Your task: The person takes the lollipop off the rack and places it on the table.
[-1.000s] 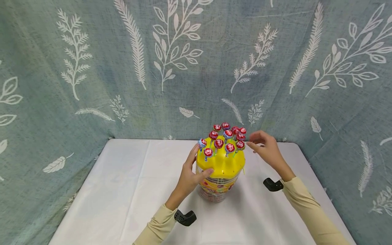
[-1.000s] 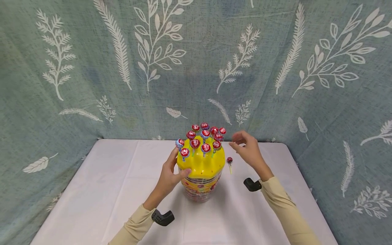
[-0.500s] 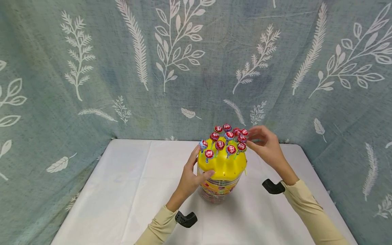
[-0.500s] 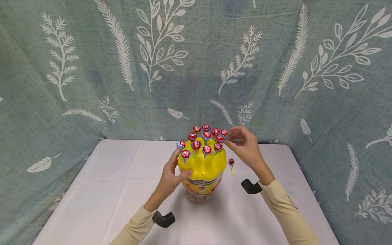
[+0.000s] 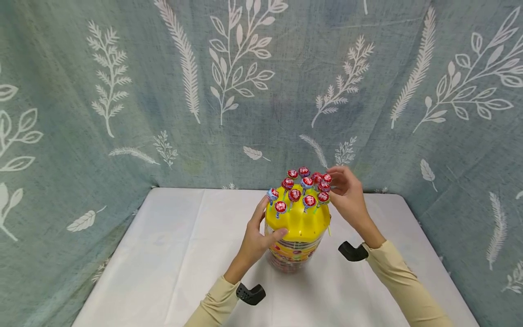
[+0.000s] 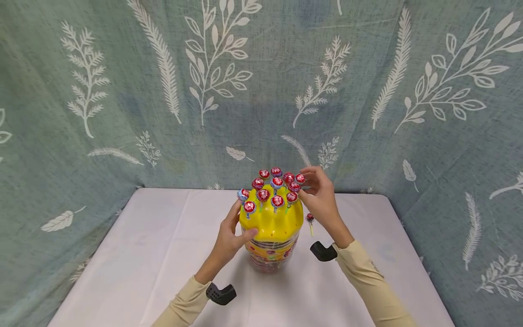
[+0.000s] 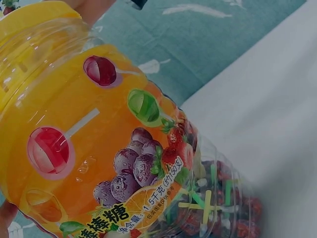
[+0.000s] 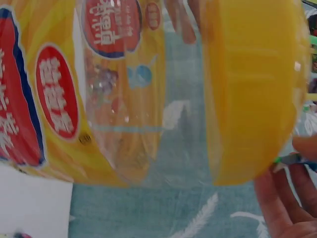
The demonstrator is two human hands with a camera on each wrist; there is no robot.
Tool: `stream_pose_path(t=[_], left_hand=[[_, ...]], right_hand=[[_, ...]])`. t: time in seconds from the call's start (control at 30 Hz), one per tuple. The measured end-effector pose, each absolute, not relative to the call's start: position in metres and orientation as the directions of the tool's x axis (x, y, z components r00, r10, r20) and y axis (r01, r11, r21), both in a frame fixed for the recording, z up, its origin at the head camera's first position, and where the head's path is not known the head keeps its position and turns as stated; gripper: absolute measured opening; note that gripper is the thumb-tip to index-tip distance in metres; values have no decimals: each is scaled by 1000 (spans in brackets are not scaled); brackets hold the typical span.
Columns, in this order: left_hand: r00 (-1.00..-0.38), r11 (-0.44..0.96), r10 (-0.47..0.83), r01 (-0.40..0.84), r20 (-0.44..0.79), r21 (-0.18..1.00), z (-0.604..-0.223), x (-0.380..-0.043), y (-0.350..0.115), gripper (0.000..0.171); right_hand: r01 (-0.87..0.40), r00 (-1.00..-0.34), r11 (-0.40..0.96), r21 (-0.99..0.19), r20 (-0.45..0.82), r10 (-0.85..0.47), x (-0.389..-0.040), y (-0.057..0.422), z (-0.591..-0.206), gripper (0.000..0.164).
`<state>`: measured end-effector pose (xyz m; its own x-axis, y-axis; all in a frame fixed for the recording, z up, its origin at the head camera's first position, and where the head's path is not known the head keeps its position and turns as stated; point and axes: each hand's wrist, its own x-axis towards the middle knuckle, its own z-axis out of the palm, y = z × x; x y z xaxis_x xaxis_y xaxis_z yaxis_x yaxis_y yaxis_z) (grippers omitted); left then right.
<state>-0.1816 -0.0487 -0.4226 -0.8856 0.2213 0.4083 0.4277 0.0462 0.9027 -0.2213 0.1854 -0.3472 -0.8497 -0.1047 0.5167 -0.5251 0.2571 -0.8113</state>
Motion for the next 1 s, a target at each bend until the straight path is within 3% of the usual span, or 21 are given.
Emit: stream_pose_path(t=[0.73, 1.0], left_hand=[[-894, 72, 217, 414, 391, 907, -421, -181, -51, 82], [-885, 50, 224, 429, 409, 902, -424, -182, -49, 82]], right_hand=[[-557, -821, 276, -783, 568, -45, -223, 177, -354, 33], [-610, -783, 213, -763, 622, -18, -224, 185, -346, 36]])
